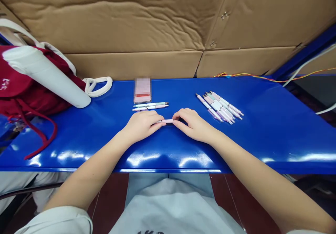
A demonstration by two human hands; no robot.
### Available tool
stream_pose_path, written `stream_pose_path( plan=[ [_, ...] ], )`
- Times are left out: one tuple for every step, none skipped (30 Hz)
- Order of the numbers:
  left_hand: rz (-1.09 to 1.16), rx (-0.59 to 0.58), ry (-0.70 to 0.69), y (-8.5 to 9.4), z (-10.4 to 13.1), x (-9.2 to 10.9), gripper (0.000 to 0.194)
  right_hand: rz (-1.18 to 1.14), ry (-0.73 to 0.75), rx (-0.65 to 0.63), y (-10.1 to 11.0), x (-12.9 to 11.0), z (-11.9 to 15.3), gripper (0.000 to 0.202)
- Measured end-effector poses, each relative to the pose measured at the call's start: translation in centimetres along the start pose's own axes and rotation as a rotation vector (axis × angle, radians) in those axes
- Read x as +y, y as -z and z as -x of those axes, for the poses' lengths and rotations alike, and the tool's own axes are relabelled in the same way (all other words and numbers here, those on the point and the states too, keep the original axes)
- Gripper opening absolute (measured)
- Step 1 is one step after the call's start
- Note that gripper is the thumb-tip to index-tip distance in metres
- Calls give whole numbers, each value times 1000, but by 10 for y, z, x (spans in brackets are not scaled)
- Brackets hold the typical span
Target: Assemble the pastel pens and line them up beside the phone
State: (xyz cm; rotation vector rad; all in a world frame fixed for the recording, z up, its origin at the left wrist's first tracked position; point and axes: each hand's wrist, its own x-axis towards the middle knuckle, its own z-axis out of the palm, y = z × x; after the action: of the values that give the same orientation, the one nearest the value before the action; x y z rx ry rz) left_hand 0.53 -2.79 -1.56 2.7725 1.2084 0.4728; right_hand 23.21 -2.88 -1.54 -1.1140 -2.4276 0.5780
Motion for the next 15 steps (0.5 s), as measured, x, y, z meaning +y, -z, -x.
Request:
stream_pose_path(
  plan=[
    [-1, 6, 2, 0, 0, 0, 32, 12, 4, -6, 0, 1, -1, 19],
    [-1, 12, 1, 0, 0, -1, 32, 23, 8, -9, 0, 2, -1, 21],
    [1, 14, 1, 0, 0, -1, 31, 28, 13, -8, 0, 2, -2, 20],
    [4, 15, 1, 0, 0, -1, 31, 25, 19, -1, 0, 3, -2, 18],
    [6, 16, 2, 0, 0, -1, 31, 13, 24, 8, 0, 3, -2, 15],
    [7, 15, 4, 0, 0, -1, 30, -4, 28, 17, 0, 3, -2, 12],
    [7, 11, 5, 1, 0, 0, 30, -23, 29, 23, 0, 3, -1, 10],
    [5, 7, 4, 1, 0, 0, 29, -40, 29, 24, 0, 3, -1, 8],
    [3, 2, 3, 1, 1, 1, 28, -54, 26, 20, 0, 3, -1, 7],
    [0, -8, -5, 1, 1, 1, 28, -63, 21, 13, 0, 3, -1, 6],
    [-1, -13, -13, 1, 1, 1, 28, -67, 17, 0, 1, 3, -1, 6],
    [-6, -15, -21, 1, 1, 2, 28, -66, 17, -15, 2, 4, -1, 7],
    [-10, -13, -25, 1, 0, 2, 28, -61, 19, -33, 2, 4, -1, 9],
    [-9, -16, -29, 1, 0, 2, 28, -54, 22, -51, 3, 5, -1, 12],
    [-11, -15, -44, 0, -1, 2, 28, -43, 28, -67, 5, 6, -1, 15]
  ],
)
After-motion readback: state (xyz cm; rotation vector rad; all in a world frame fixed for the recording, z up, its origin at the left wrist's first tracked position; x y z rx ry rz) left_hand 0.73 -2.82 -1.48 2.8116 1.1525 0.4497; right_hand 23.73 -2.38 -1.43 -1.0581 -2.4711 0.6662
